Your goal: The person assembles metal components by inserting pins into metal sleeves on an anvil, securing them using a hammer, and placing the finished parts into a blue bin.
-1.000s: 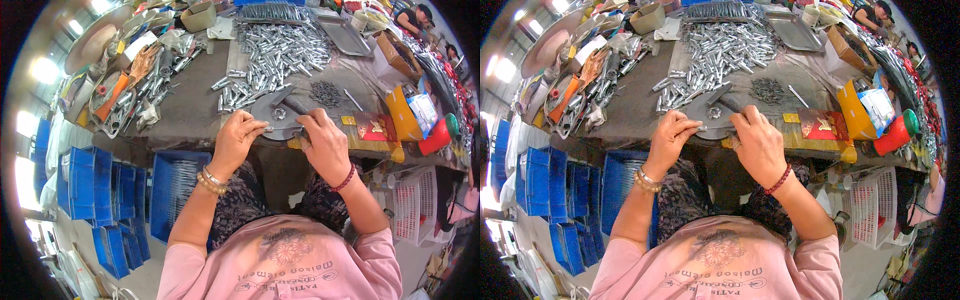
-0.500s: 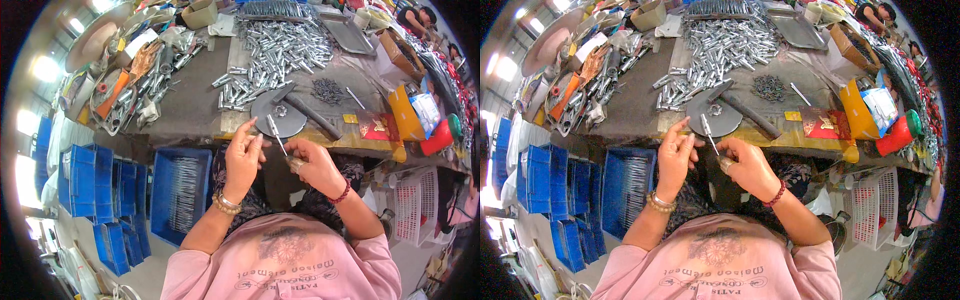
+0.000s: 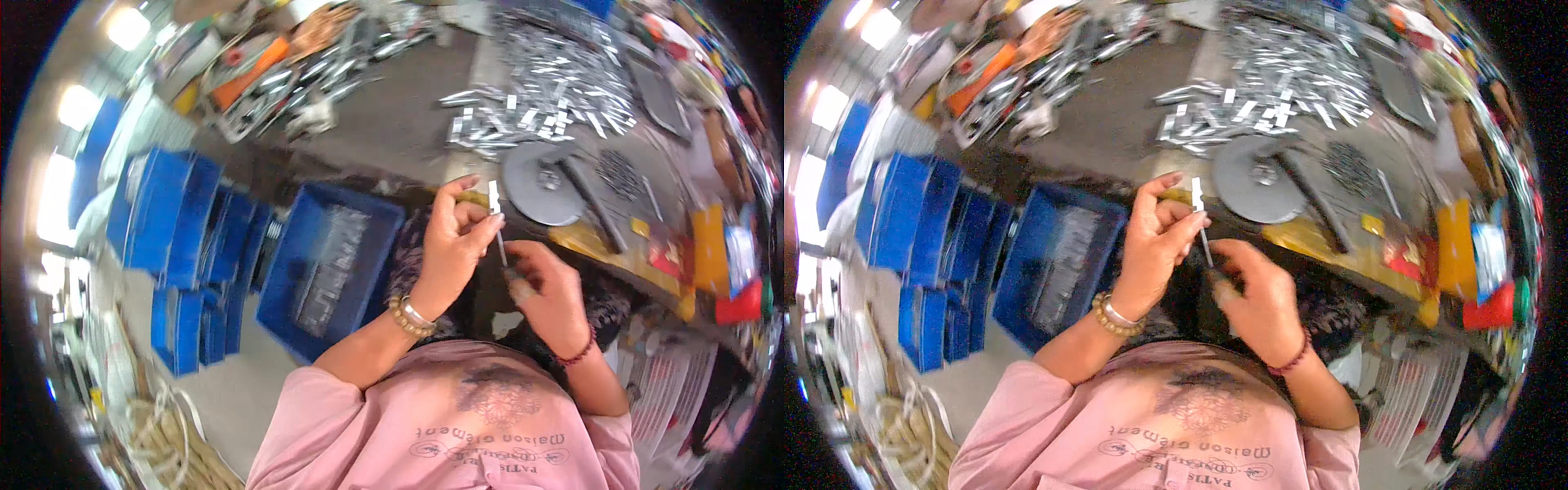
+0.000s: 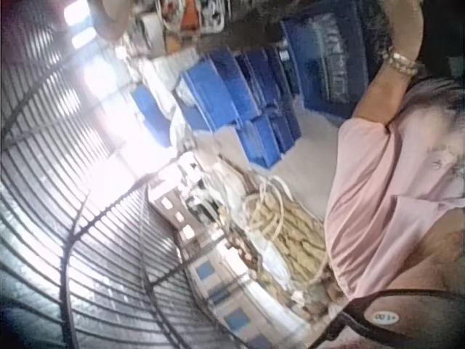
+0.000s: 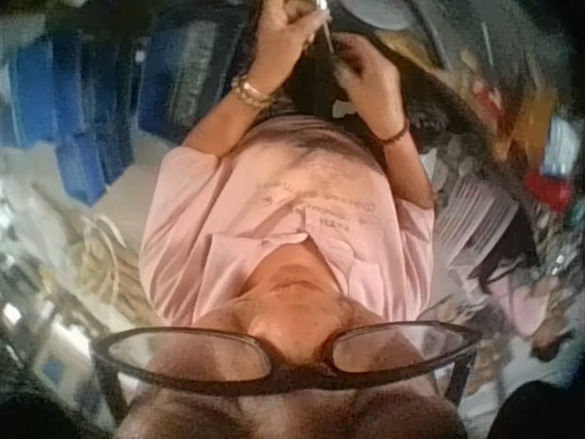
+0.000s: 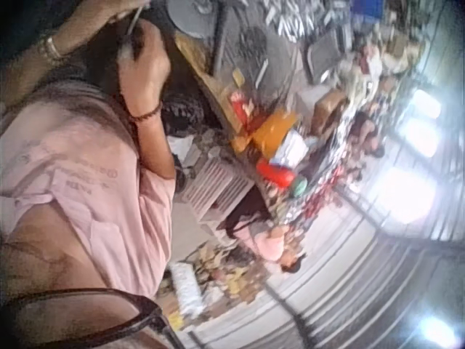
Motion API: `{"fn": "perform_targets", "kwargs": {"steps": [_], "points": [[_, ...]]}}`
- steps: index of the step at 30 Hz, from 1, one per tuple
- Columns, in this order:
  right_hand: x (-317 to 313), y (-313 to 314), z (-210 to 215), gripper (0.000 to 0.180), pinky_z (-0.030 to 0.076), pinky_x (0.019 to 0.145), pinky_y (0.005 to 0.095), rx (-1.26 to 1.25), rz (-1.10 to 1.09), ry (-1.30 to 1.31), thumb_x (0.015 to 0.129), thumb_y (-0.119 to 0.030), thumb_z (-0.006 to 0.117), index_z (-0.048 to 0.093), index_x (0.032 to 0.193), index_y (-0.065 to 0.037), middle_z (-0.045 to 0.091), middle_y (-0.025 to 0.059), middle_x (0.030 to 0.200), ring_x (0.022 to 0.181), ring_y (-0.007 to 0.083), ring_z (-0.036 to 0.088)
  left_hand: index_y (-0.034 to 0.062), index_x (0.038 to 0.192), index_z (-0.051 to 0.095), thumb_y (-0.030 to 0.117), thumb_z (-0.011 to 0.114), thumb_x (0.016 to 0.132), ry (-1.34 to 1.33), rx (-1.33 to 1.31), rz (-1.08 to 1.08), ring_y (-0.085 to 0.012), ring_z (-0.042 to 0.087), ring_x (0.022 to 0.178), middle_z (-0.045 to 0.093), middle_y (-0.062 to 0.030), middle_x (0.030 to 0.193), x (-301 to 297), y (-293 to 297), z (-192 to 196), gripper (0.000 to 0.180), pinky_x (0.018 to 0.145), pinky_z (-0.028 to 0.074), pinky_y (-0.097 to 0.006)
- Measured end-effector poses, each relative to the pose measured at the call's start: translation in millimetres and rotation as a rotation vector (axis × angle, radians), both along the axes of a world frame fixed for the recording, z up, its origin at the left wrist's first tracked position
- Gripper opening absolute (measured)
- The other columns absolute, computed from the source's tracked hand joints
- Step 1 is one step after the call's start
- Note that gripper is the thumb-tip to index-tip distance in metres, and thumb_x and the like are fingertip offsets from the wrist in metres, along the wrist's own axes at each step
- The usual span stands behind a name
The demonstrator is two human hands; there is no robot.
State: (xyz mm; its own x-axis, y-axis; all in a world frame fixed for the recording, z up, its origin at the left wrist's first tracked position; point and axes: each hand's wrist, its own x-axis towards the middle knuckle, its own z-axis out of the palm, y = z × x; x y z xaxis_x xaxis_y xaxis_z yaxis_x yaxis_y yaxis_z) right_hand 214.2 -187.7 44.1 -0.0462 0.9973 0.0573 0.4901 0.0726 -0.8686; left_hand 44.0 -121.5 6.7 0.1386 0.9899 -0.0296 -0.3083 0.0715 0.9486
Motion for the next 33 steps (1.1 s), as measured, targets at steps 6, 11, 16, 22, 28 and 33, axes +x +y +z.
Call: {"fn": "perform_targets", "kwargs": {"steps": [6, 11, 16, 22, 28, 33], "points": [[26.5, 44.1, -12.6, 0.060, 0.047, 0.109, 0.0467, 0.608, -0.125, -0.434, 0.080, 0.008, 0.068, 0.069, 0.138, -0.008, 0.068, 0.0160, 0.130, 0.123, 0.0375, 0.061, 0.0057, 0.146, 0.045, 0.007, 0.071, 0.100, 0.101, 0.012, 0.343, -0.0040, 0.048, 0.064, 0.071, -0.0055, 0.096, -86.7, 0.1, -39.7, 0.053, 0.053, 0.036, -0.021], [28.6, 69.2, -34.5, 0.067, 0.040, 0.118, 0.0495, 0.780, -0.120, -0.560, 0.082, -0.001, 0.070, 0.061, 0.148, -0.006, 0.059, 0.0178, 0.149, 0.139, 0.0396, 0.054, 0.0045, 0.140, 0.049, 0.006, 0.075, 0.094, 0.269, -0.378, 0.696, -0.0104, 0.055, 0.069, 0.068, -0.0057, 0.094, -179.9, 2.7, -131.0, 0.053, 0.058, 0.046, -0.027], [25.8, 68.0, -38.0, 0.069, 0.038, 0.120, 0.0521, 0.765, -0.109, -0.562, 0.087, -0.014, 0.071, 0.055, 0.153, -0.001, 0.055, 0.0224, 0.154, 0.144, 0.0415, 0.051, 0.0041, 0.138, 0.053, 0.006, 0.079, 0.089, 0.369, -0.491, 0.897, -0.0204, 0.064, 0.080, 0.068, -0.0136, 0.104, -270.4, 11.8, -273.9, 0.055, 0.073, 0.054, -0.034], [24.8, 68.6, -44.0, 0.065, 0.039, 0.120, 0.0523, 0.755, -0.124, -0.558, 0.095, -0.028, 0.068, 0.055, 0.153, 0.000, 0.054, 0.0228, 0.155, 0.144, 0.0414, 0.051, 0.0044, 0.133, 0.059, 0.010, 0.085, 0.084, 0.497, -0.516, 0.982, -0.0272, 0.071, 0.090, 0.071, -0.0174, 0.117, -313.5, 58.9, -329.5, 0.056, 0.084, 0.057, -0.040], [31.0, 66.9, -40.6, 0.065, 0.041, 0.118, 0.0522, 0.757, -0.147, -0.620, 0.094, -0.028, 0.070, 0.057, 0.151, 0.000, 0.056, 0.0233, 0.153, 0.141, 0.0415, 0.053, 0.0034, 0.122, 0.064, 0.021, 0.088, 0.084, 0.811, -0.500, 0.905, -0.0354, 0.073, 0.101, 0.074, -0.0203, 0.113, -304.1, 103.5, -351.9, 0.048, 0.093, 0.057, -0.045], [14.0, 70.3, -31.0, 0.062, 0.043, 0.117, 0.0530, 0.778, -0.067, -0.408, 0.089, -0.023, 0.074, 0.062, 0.147, -0.004, 0.057, 0.0207, 0.150, 0.138, 0.0424, 0.055, 0.0012, 0.116, 0.066, 0.025, 0.087, 0.087, 1.660, 0.067, 0.959, -0.0408, 0.071, 0.105, 0.073, -0.0223, 0.113, -447.0, 22.5, -357.7, 0.043, 0.094, 0.056, -0.048]]}}
